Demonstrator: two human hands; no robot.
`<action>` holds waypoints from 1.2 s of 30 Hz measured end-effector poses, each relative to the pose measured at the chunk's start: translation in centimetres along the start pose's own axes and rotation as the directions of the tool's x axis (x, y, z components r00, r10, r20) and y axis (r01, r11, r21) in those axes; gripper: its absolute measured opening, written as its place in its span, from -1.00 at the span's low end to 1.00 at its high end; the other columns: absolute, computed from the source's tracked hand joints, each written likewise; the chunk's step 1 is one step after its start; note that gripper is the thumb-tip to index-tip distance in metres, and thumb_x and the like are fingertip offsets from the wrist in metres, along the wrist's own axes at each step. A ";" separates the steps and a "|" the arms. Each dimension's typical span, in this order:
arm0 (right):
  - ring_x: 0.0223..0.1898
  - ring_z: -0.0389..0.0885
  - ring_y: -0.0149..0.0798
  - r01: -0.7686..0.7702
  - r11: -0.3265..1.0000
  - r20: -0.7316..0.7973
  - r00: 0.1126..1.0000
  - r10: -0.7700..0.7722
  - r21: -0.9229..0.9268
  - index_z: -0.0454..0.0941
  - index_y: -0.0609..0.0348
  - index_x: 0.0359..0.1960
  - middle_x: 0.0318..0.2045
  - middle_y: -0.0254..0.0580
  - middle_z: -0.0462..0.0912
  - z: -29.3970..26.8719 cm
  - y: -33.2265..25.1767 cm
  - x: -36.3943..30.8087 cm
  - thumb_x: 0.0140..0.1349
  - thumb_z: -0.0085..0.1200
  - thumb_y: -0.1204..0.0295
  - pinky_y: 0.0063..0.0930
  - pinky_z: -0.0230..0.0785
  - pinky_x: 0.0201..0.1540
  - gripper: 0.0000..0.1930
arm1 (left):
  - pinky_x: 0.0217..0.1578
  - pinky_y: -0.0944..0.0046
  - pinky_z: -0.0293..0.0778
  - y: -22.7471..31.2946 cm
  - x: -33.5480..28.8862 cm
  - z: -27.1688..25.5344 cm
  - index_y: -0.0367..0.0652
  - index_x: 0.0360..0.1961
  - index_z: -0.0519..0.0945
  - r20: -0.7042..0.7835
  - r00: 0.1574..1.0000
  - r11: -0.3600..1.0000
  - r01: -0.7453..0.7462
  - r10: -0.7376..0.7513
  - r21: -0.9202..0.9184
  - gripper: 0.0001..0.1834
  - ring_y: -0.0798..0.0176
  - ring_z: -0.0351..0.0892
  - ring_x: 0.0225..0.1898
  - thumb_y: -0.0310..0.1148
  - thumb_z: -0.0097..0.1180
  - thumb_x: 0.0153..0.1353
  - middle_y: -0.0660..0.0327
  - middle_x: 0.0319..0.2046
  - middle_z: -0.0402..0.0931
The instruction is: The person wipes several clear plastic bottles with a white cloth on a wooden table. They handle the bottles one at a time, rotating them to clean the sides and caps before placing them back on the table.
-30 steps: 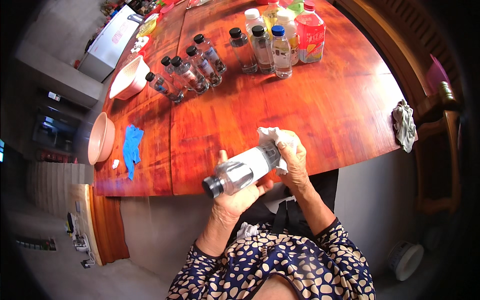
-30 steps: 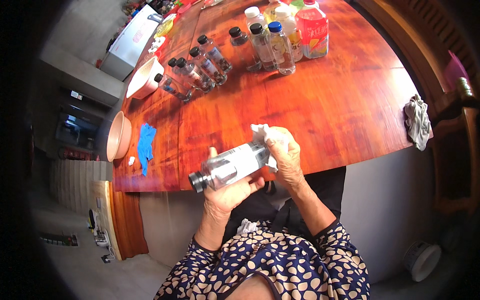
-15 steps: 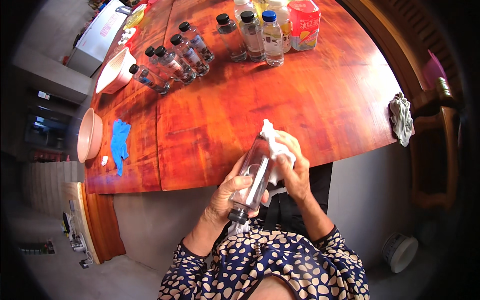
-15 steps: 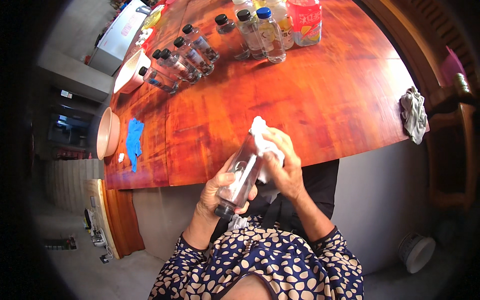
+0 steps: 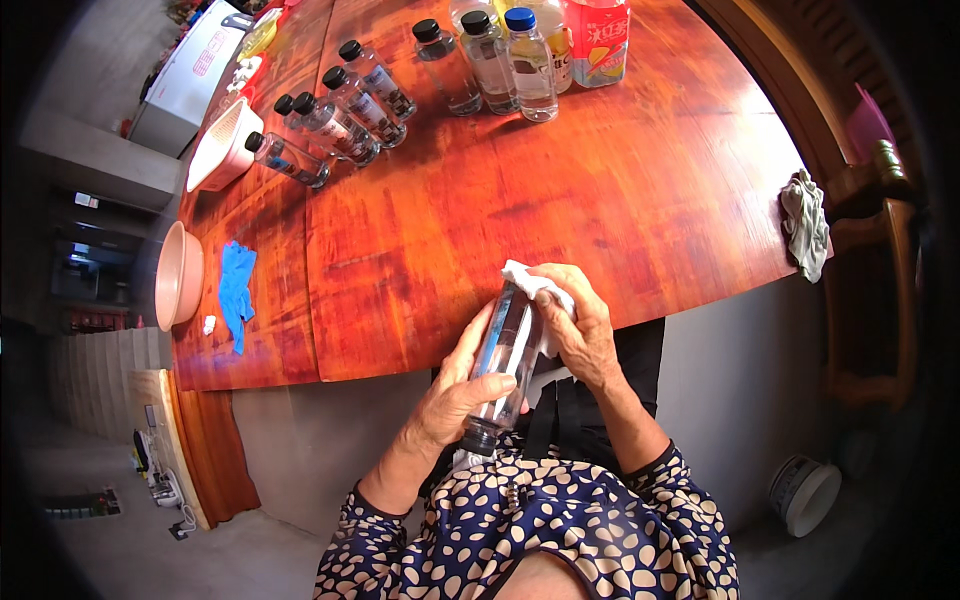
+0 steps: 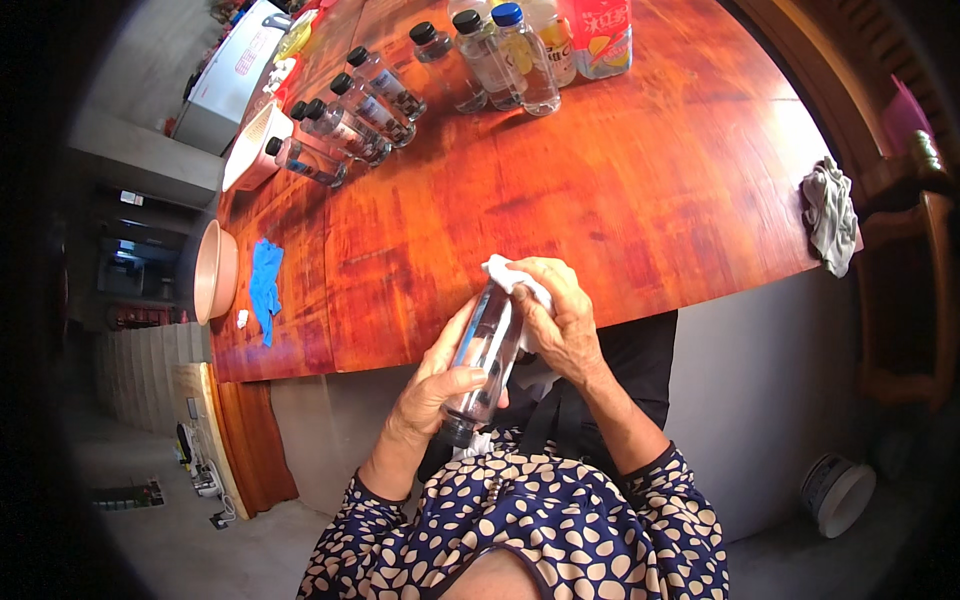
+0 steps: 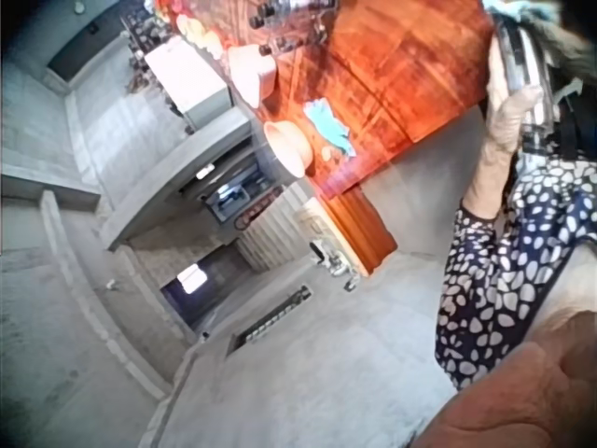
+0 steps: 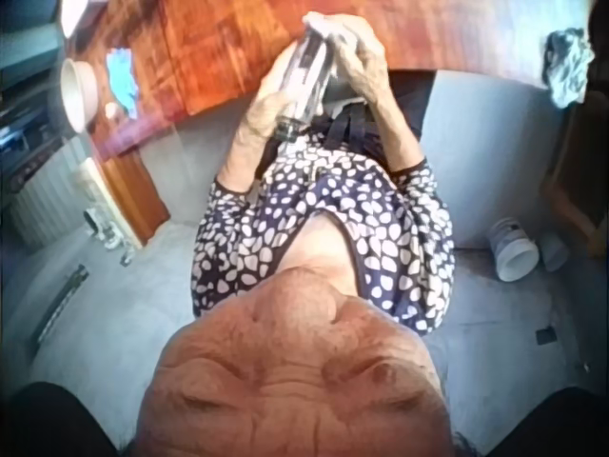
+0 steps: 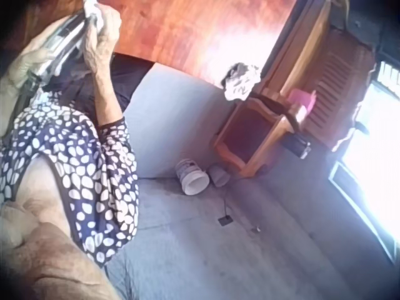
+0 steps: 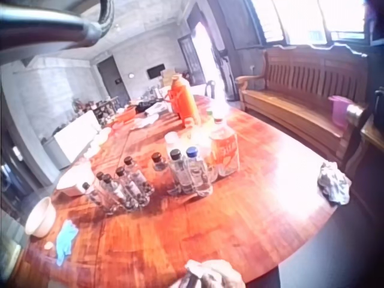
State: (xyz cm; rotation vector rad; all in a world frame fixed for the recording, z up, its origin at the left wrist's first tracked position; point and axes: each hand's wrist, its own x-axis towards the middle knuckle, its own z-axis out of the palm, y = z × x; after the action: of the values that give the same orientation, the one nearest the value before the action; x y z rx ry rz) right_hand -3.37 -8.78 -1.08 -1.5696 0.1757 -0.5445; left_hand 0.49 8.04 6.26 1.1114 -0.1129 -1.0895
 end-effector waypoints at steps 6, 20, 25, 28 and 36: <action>-0.37 0.57 -0.04 -0.030 0.945 -0.306 0.949 -0.076 -0.326 0.47 0.26 -0.14 -0.40 0.02 0.54 -2.3 1.3 0.3 0.13 0.10 0.53 -0.34 0.43 -0.31 -0.76 | 0.14 0.22 0.27 -1.3 1.1 -2.9 -0.29 0.36 -0.07 -0.129 0.988 0.906 -0.028 0.091 0.423 0.02 0.22 0.29 0.16 -0.34 0.30 -0.05 0.00 0.21 0.21; -0.21 0.41 -0.07 0.304 0.849 0.026 0.945 -0.325 -0.432 0.57 0.08 -0.18 -0.17 -0.14 0.46 1.5 1.1 -0.4 -0.03 0.19 0.57 -0.30 0.33 -0.19 -0.70 | 0.14 0.09 0.31 0.5 2.3 -2.8 -0.29 0.31 0.10 -0.115 0.983 0.517 0.026 0.141 0.855 -0.04 -0.14 0.34 0.18 -0.25 0.24 -0.13 -0.22 0.15 0.31; -0.27 0.43 -0.08 0.213 0.885 -0.100 0.956 -0.277 -0.415 0.58 0.16 -0.24 -0.25 -0.11 0.50 1.3 1.9 1.6 0.04 0.16 0.55 -0.32 0.30 -0.23 -0.80 | 0.06 0.09 0.37 1.4 2.2 -2.0 -0.26 0.32 0.11 -0.193 0.978 0.482 0.129 0.084 0.866 -0.03 -0.16 0.45 0.06 -0.25 0.24 -0.17 -0.25 0.07 0.38; -0.27 0.44 -0.05 0.188 0.853 -0.150 0.944 -0.293 -0.488 0.58 0.17 -0.23 -0.22 -0.07 0.49 1.3 2.7 1.5 0.03 0.16 0.56 -0.29 0.34 -0.26 -0.77 | -0.04 0.08 0.43 1.6 2.1 -1.6 -0.21 0.32 0.13 -0.209 0.973 0.414 0.150 0.099 0.898 -0.05 -0.12 0.54 -0.06 -0.27 0.24 -0.16 -0.23 -0.06 0.47; -0.30 0.45 -0.08 0.356 0.782 0.026 0.916 -0.400 -0.511 0.56 0.13 -0.09 -0.19 -0.13 0.50 2.4 1.0 -3.0 -0.23 0.25 0.62 -0.33 0.39 -0.29 -0.49 | -0.04 0.05 0.45 0.8 2.2 -1.6 -0.15 0.30 0.20 -0.162 0.958 0.254 0.100 0.235 0.962 -0.11 -0.16 0.52 -0.03 -0.32 0.22 -0.16 -0.18 -0.02 0.48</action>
State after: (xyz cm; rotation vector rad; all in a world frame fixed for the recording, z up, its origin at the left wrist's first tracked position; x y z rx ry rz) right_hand -4.70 -5.45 -2.75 -2.1227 0.0639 -0.9395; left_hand 3.07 7.51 5.19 2.3875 -0.7057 -0.6772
